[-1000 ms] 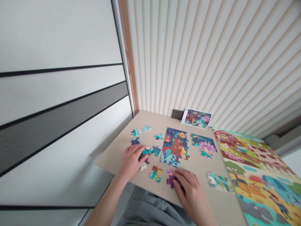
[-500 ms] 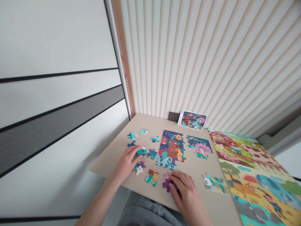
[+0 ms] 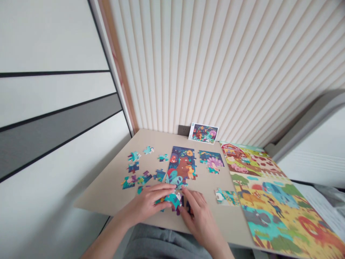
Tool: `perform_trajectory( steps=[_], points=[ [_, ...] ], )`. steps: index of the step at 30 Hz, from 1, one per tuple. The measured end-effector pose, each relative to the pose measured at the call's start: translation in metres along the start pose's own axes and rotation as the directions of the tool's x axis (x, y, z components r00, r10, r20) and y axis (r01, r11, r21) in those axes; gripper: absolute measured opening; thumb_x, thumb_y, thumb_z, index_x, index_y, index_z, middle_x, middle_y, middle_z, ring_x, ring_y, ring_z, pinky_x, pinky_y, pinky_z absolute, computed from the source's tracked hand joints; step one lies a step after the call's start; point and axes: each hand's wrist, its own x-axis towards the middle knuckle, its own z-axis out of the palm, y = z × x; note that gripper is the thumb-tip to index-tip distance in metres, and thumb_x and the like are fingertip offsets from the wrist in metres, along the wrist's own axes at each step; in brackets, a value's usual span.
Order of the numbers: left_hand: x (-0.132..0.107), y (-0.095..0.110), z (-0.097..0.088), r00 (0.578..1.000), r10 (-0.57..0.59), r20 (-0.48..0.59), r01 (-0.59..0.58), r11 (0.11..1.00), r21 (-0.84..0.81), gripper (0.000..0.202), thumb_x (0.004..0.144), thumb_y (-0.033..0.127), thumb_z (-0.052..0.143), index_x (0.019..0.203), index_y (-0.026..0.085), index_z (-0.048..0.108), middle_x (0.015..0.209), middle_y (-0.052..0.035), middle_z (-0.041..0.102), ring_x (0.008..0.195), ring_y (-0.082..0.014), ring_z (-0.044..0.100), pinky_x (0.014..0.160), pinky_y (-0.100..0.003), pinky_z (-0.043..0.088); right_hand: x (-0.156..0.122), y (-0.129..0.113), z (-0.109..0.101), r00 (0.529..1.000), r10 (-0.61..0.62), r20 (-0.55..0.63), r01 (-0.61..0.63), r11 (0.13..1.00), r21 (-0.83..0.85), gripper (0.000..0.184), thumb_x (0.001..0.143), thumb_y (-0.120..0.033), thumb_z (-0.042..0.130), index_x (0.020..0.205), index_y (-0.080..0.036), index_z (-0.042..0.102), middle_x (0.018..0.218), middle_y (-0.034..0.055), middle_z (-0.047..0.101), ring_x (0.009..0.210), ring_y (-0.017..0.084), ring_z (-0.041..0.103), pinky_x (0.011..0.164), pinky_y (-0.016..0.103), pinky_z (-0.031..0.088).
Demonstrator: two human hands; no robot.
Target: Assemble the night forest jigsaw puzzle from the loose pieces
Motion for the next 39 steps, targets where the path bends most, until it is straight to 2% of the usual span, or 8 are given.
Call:
perform_trajectory(
  steps=[3,5,9,15,19,23,30,39],
  points=[
    [0.015,0.007,0.008,0.995,0.019,0.093,-0.012,0.997,-0.076,0.040,0.097,0.026,0.068,0.136,0.031,0.064,0.140,-0.0043,0.066,0.127,-0.0200,0.065,0.110,-0.035,0.055,-0.003,0.003,-0.001,1.000,-0.029,0.003,0.028,0.999,0.047,0.059,0.099,-0.019,0.059,0.155,-0.027,0.044,0.123,0.0119,0.068,0.110,0.027,0.065,0.096,0.046,0.058],
    [0.021,0.008,0.013,0.994,0.016,0.110,-0.004,0.994,-0.113,0.038,0.098,0.027,0.067,0.136,0.031,0.064,0.143,-0.0052,0.063,0.130,-0.0201,0.062,0.111,-0.036,0.053,-0.006,0.007,0.001,0.999,-0.023,-0.043,0.026,0.997,0.072,0.056,0.098,-0.017,0.058,0.153,-0.026,0.047,0.117,0.0115,0.070,0.105,0.026,0.067,0.092,0.043,0.060],
    [0.023,0.006,0.025,0.999,-0.036,0.013,0.038,0.991,-0.125,0.037,0.100,0.029,0.064,0.137,0.030,0.063,0.146,-0.0077,0.060,0.133,-0.0223,0.060,0.112,-0.040,0.053,-0.011,0.015,0.005,0.990,0.041,-0.135,-0.027,0.994,0.108,0.053,0.096,-0.017,0.061,0.148,-0.026,0.053,0.112,0.0101,0.072,0.099,0.025,0.068,0.087,0.039,0.061],
    [0.020,0.003,0.039,0.991,-0.097,-0.090,0.086,0.988,-0.125,0.036,0.101,0.028,0.062,0.137,0.030,0.062,0.142,-0.0071,0.063,0.128,-0.0222,0.063,0.108,-0.039,0.056,-0.012,0.017,0.007,0.991,0.050,-0.128,-0.031,0.989,0.147,0.059,0.100,-0.023,0.060,0.156,-0.029,0.044,0.113,0.0099,0.071,0.097,0.023,0.069,0.087,0.038,0.062],
    [0.020,0.000,0.042,0.984,-0.090,-0.155,0.076,0.993,-0.094,0.037,0.102,0.027,0.060,0.138,0.031,0.062,0.134,-0.0071,0.068,0.122,-0.0225,0.067,0.104,-0.038,0.059,-0.010,0.017,0.007,0.992,0.030,-0.119,-0.011,0.987,0.160,0.058,0.101,-0.025,0.059,0.157,-0.028,0.043,0.109,0.0097,0.072,0.092,0.022,0.070,0.083,0.035,0.062],
    [0.020,0.001,0.041,0.990,-0.037,-0.139,0.032,0.999,-0.040,0.041,0.103,0.025,0.056,0.144,0.031,0.058,0.135,-0.0078,0.066,0.123,-0.0227,0.066,0.104,-0.038,0.059,-0.010,0.019,0.008,0.986,0.049,-0.158,-0.025,0.988,0.150,0.048,0.101,-0.029,0.061,0.149,-0.027,0.054,0.103,0.0082,0.074,0.090,0.021,0.071,0.081,0.034,0.061],
    [0.018,0.002,0.045,0.990,-0.051,-0.132,0.052,0.999,0.008,0.050,0.105,0.026,0.054,0.154,0.030,0.046,0.144,-0.0072,0.062,0.132,-0.0226,0.061,0.111,-0.041,0.055,-0.010,0.021,0.008,0.969,0.150,-0.199,-0.119,0.980,0.160,0.043,0.098,-0.036,0.067,0.139,-0.024,0.062,0.097,0.0073,0.074,0.087,0.022,0.071,0.079,0.035,0.060],
    [0.017,-0.003,0.049,0.978,-0.061,-0.199,0.064,0.998,0.007,0.040,0.104,0.024,0.055,0.144,0.027,0.057,0.134,-0.0065,0.069,0.123,-0.0200,0.067,0.107,-0.037,0.058,-0.009,0.019,0.008,0.973,0.125,-0.195,-0.092,0.981,0.171,0.034,0.100,-0.033,0.064,0.132,-0.024,0.067,0.096,0.0073,0.074,0.087,0.022,0.071,0.079,0.034,0.059]
  ],
)
